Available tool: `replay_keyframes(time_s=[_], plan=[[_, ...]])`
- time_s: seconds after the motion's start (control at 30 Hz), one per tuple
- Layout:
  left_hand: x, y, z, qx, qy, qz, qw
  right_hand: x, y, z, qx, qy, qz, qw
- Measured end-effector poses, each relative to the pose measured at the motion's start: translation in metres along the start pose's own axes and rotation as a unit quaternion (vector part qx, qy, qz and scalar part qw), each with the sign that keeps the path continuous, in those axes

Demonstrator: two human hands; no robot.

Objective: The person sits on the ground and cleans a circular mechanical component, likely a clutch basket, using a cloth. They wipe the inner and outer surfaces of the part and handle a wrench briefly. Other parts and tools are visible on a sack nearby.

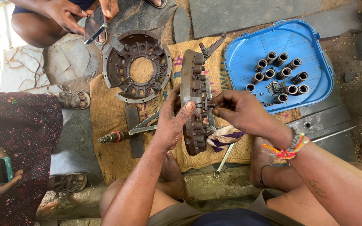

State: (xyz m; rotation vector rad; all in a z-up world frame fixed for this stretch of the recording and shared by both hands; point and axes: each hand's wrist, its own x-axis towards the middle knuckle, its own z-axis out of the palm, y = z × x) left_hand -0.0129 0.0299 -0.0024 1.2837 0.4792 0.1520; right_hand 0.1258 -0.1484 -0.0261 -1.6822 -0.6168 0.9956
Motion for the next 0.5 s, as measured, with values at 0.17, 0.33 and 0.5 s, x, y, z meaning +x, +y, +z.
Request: replay_keyframes(time_s=[0.17, 0.33, 0.5], plan=[[-0.001, -0.003, -0.011, -0.032, 0.022, -0.019, 0.999, -0.009, -0.013, -0.005, -0.002, 0.041, -0.028, 0.999], [-0.003, -0.003, -0.021, -0.056, 0.059, -0.037, 0.996, -0.005, -0.018, 0.010, 0.005, 0.054, -0.065, 0.996], [-0.006, 0.003, -0.024, -0.088, 0.051, -0.028, 0.994, -0.001, -0.027, 0.027, -0.029, 0.082, -0.078, 0.993]])
